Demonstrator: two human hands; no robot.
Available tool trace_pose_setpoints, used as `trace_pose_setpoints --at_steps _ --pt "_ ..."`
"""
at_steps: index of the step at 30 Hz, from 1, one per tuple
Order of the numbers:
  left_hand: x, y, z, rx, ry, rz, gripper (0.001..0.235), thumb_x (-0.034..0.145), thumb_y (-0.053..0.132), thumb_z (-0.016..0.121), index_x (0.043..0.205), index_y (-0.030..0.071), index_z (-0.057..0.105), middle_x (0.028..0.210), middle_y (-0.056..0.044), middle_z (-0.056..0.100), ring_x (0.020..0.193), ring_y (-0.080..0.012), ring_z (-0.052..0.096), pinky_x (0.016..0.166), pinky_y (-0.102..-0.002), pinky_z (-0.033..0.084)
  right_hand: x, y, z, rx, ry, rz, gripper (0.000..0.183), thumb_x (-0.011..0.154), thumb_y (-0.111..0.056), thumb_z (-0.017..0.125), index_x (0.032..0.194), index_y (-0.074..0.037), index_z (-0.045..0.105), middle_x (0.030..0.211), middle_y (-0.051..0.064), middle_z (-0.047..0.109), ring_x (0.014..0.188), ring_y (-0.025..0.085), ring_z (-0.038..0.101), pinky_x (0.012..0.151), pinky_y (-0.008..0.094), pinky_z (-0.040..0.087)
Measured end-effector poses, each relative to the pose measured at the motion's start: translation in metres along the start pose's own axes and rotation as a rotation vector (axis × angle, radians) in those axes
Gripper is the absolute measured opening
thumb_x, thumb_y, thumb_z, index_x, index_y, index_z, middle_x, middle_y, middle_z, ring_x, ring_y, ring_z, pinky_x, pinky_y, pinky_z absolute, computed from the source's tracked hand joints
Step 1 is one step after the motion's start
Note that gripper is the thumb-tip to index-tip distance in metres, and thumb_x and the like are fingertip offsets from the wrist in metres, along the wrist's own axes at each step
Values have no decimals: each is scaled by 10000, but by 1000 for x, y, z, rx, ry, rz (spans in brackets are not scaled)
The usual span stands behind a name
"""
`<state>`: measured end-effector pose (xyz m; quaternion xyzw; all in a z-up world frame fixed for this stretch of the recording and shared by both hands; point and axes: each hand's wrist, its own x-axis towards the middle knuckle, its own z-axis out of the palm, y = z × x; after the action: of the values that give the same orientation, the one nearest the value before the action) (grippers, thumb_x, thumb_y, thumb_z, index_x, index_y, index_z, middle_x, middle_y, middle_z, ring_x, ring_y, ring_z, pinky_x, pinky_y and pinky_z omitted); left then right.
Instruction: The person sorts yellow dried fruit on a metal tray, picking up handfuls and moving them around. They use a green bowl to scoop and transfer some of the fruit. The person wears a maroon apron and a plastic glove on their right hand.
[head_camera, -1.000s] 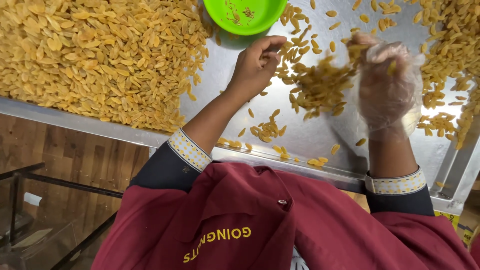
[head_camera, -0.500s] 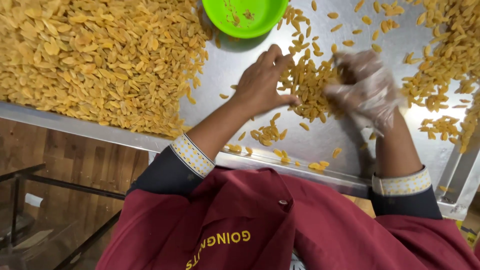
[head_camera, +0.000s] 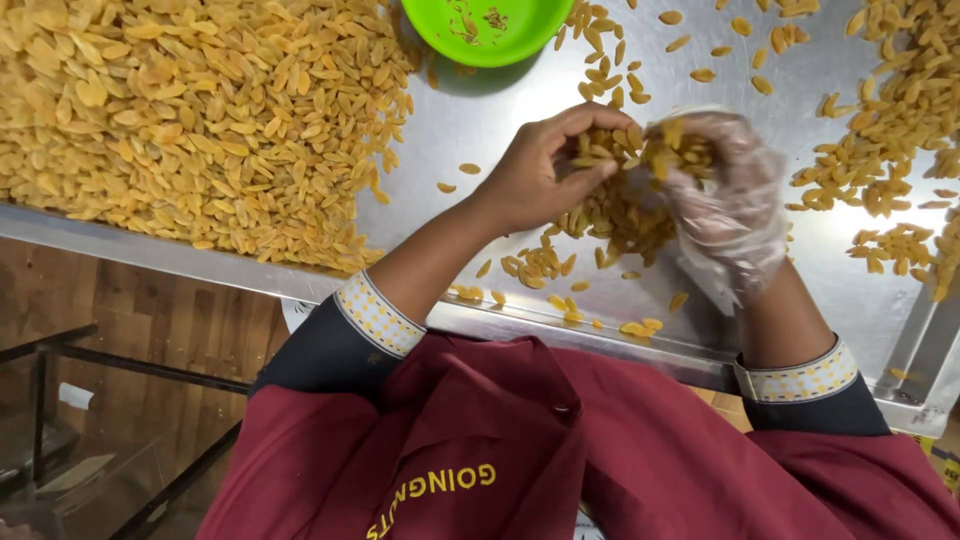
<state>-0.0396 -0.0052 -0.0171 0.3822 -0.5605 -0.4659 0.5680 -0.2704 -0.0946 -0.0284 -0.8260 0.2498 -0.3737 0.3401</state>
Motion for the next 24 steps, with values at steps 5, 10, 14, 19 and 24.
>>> trace_pose_setpoints --at_steps 5,10,14,19,24 --pt "1 9 -11 -236 -84 29 402 1023 3 568 1419 74 581 1377 -145 649 1368 -278 579 1179 -483 458 25 -30 -18 213 51 62 321 1097 -58 607 1289 190 540 1250 408 587 954 421 682 775 422 571" --pt "1 -3 -15 -45 27 -82 279 1009 86 574 1267 135 667 1180 -42 706 1175 -174 665 1002 -378 564 -7 61 -37 -24 97 -48 180 1062 71 730 1188 176 655 1104 347 664 796 441 710 618 388 564" --pt "-5 -13 -32 741 133 -179 345 896 252 774 1194 132 646 984 -64 649 950 -289 699 773 -432 616 40 -37 -32 -318 -394 905 176 1064 -102 664 1219 -19 659 1004 157 711 737 210 696 534 234 574" --pt "-2 27 -20 890 -271 -464 955 696 494 957 1408 52 498 1369 -238 506 1191 -436 582 917 -583 517 -11 -12 -28 394 -538 293 829 734 -382 826 1442 -189 440 1290 35 531 1178 176 537 939 291 507" --pt "-10 27 1 728 -440 -296 936 743 170 922 1480 -18 377 1300 -310 547 1119 -552 635 932 -653 530 -12 -37 17 -765 -726 506 666 824 -411 706 1427 -209 509 1146 108 589 975 431 704 833 585 602"
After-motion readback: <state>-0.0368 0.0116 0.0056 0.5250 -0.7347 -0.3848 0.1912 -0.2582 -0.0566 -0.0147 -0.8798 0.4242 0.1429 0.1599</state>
